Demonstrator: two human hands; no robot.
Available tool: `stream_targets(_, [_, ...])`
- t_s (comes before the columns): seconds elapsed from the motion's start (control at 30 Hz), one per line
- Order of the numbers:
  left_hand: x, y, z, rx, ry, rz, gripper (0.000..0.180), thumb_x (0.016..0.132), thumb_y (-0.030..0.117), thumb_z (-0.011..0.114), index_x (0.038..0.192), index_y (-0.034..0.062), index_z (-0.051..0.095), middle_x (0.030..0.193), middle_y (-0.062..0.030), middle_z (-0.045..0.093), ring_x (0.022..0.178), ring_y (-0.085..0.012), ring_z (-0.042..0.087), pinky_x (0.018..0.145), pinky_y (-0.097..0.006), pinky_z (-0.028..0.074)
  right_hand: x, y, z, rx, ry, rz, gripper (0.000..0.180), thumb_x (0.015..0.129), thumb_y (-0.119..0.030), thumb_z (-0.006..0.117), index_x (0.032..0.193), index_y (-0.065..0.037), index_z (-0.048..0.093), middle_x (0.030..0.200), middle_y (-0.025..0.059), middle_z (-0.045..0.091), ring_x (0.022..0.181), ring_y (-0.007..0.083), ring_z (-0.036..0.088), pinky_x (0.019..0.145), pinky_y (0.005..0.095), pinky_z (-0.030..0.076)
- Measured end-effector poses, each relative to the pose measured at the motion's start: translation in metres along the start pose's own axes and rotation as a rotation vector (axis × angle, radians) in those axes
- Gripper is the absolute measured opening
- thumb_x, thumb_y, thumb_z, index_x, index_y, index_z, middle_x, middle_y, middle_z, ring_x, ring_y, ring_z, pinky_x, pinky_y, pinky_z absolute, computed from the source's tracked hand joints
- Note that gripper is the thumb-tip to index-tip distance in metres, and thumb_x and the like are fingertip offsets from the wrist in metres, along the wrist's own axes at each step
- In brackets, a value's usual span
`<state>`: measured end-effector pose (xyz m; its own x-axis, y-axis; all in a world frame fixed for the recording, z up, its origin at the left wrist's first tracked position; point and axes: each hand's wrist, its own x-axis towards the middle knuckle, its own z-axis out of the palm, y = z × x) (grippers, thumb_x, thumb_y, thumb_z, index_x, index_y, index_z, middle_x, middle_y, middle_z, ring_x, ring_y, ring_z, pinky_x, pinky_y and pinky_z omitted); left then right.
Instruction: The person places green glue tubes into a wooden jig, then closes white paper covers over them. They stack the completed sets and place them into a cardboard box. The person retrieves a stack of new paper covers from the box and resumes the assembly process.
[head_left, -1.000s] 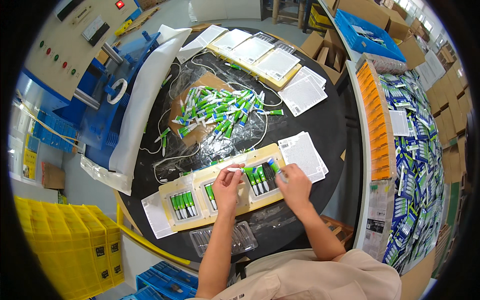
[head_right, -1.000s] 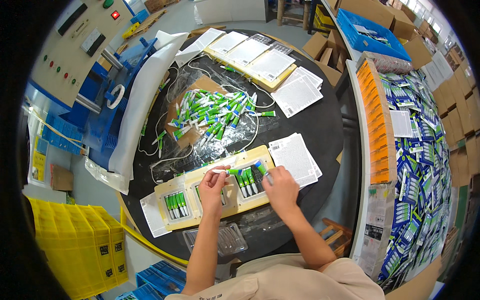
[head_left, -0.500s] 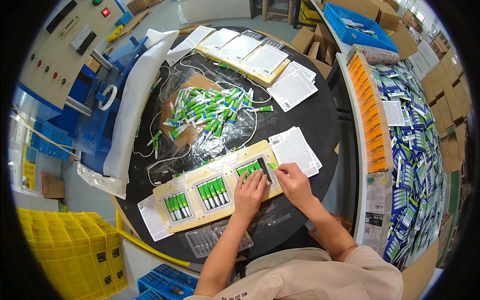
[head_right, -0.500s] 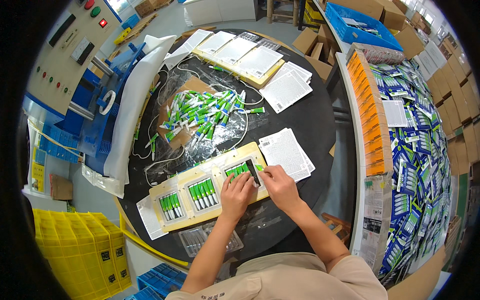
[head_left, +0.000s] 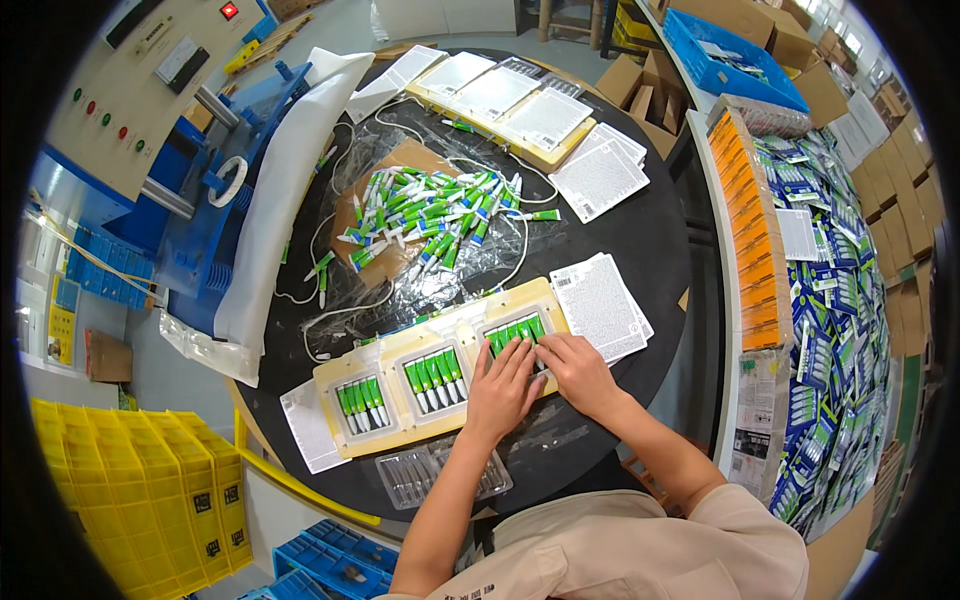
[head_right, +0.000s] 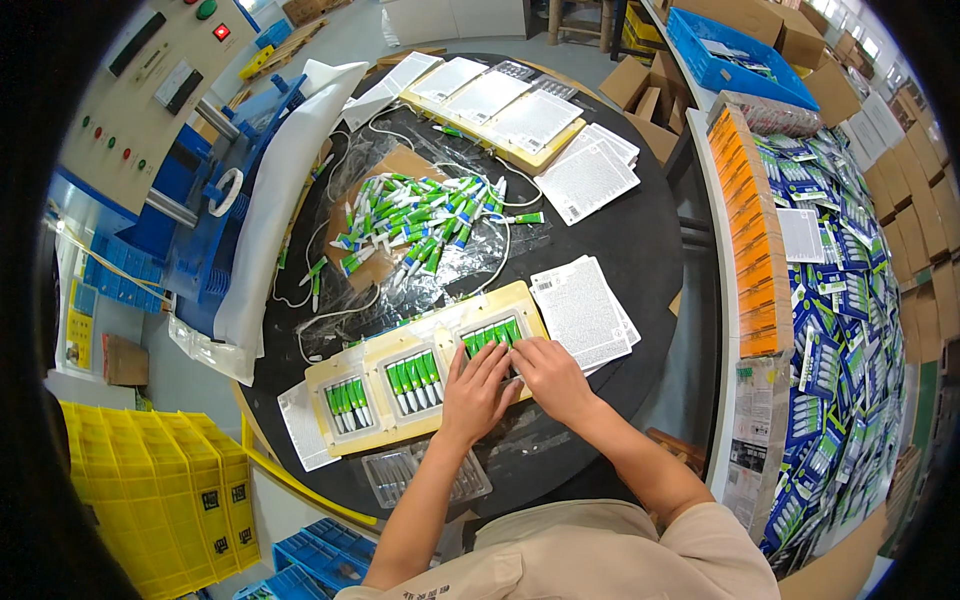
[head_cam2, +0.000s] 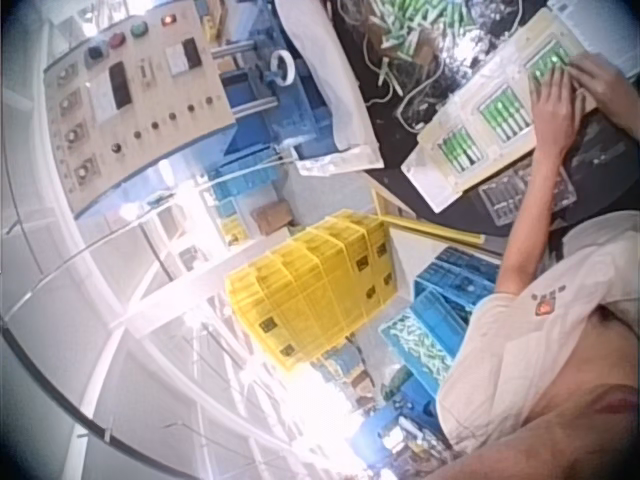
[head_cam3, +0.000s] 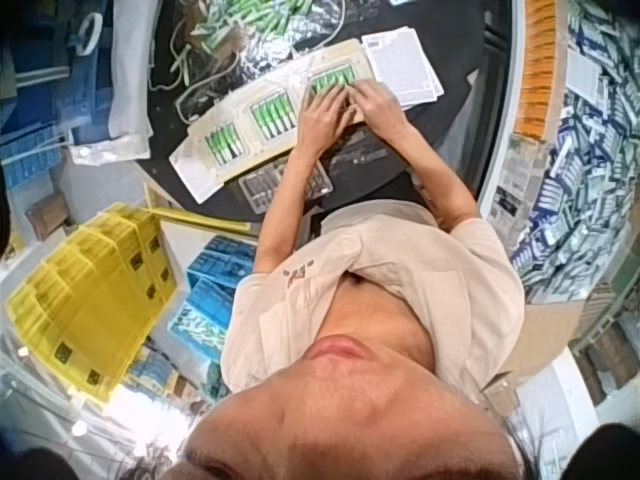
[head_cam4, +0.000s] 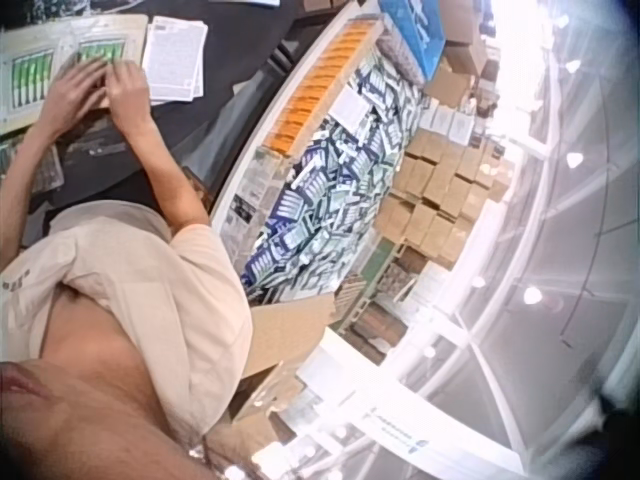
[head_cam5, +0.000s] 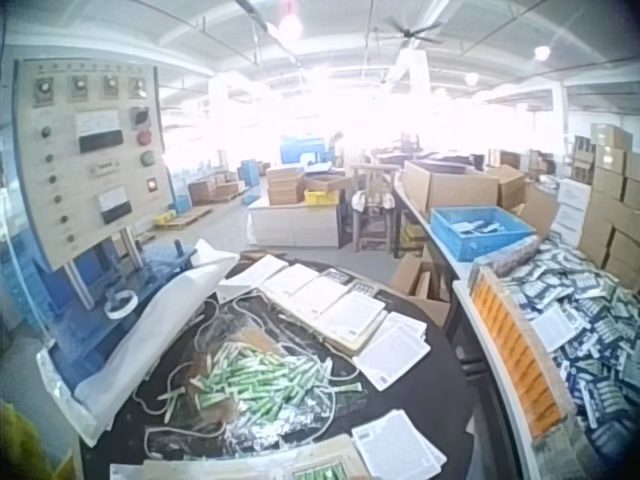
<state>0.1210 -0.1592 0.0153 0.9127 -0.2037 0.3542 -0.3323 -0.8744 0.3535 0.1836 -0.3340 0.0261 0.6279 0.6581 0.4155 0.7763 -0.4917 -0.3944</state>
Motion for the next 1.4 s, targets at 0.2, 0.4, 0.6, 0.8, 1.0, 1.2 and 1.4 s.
stream_targets(0.2, [-0.003, 0.006, -0.021, 0.06, -0.036, 0.033, 0.046, 0.092, 0.031, 0.072, 0.129, 0.005, 0.064, 0.136, -0.0103, 0.063, 0.132, -0.0251, 0.056, 0.12, -0.054, 0.029, 0.002, 0.013, -0.046, -0.112, 0.036, 0.098, 0.036, 0.079, 0.002, 0.063, 0.115, -0.001, 0.069, 0.122, 0.0144, 0.067, 0.116, 0.0354, 0.061, 0.1, 0.0445, 0.049])
stream_targets(0.4, [-0.11, 0.021, -0.079, -0.02, 0.236, -0.31, 0.041, 0.084, 0.018, 0.079, 0.121, 0.0048, 0.065, 0.12, -0.0131, 0.068, 0.113, -0.0339, 0.063, 0.106, -0.05, 0.043, -0.033, 0.069, -0.068, -0.393, -0.548, 0.158, 0.078, 0.077, -0.009, 0.072, 0.149, 0.002, 0.043, 0.156, 0.0301, 0.037, 0.149, 0.0393, 0.033, 0.122, 0.0511, 0.027])
stream_targets(0.6, [-0.232, -0.022, -0.145, 0.213, 0.186, -0.737, 0.049, 0.085, 0.012, 0.074, 0.131, 0.0026, 0.06, 0.134, -0.0183, 0.061, 0.126, -0.0403, 0.055, 0.11, -0.054, 0.04, -0.056, 0.081, -0.079, -0.473, -0.564, -0.041, 0.049, 0.094, -0.008, 0.049, 0.139, 0.012, 0.05, 0.144, 0.0296, 0.053, 0.138, 0.0365, 0.051, 0.114, 0.04, 0.043])
stream_targets(0.8, [-0.266, -0.114, -0.177, 0.302, -0.161, -0.777, 0.087, 0.083, 0.024, 0.08, 0.156, 0.0067, 0.036, 0.164, -0.0129, 0.033, 0.15, -0.033, 0.032, 0.121, -0.06, 0.023, -0.033, 0.043, -0.114, -0.243, 0.1, -0.033, 0.038, 0.083, 0.006, 0.057, 0.121, 0.007, 0.06, 0.124, 0.0234, 0.066, 0.112, 0.0381, 0.068, 0.095, 0.0421, 0.057])
stream_targets(1.0, [-0.279, -0.148, -0.173, 0.34, -0.229, -0.689, 0.073, 0.085, 0.026, 0.078, 0.148, 0.0062, 0.048, 0.157, -0.0097, 0.045, 0.143, -0.0294, 0.042, 0.118, -0.056, 0.03, -0.029, -0.011, -0.035, -0.264, 0.145, -0.252, 0.03, 0.086, -0.005, 0.062, 0.113, 0.007, 0.066, 0.117, 0.0196, 0.071, 0.11, 0.0327, 0.07, 0.097, 0.0407, 0.057])
stream_targets(1.2, [-0.282, -0.159, -0.176, 0.316, -0.217, -0.535, 0.064, 0.086, 0.028, 0.076, 0.141, 0.0045, 0.052, 0.145, -0.0172, 0.052, 0.133, -0.037, 0.049, 0.113, -0.052, 0.038, -0.057, -0.03, -0.018, -0.345, 0.065, -0.258, 0.03, 0.085, -0.005, 0.062, 0.112, 0.005, 0.07, 0.119, 0.0187, 0.07, 0.113, 0.0308, 0.068, 0.096, 0.0377, 0.057])
stream_targets(1.4, [-0.288, -0.173, -0.171, 0.532, -0.351, -0.31, 0.048, 0.097, 0.021, 0.061, 0.135, -0.007, 0.052, 0.139, -0.0275, 0.056, 0.131, -0.0374, 0.055, 0.11, -0.04, 0.046, -0.024, -0.072, -0.058, -0.325, 0.085, -0.126, 0.035, 0.086, -0.005, 0.058, 0.118, 0.004, 0.069, 0.125, 0.0184, 0.069, 0.119, 0.0316, 0.066, 0.101, 0.0412, 0.054])
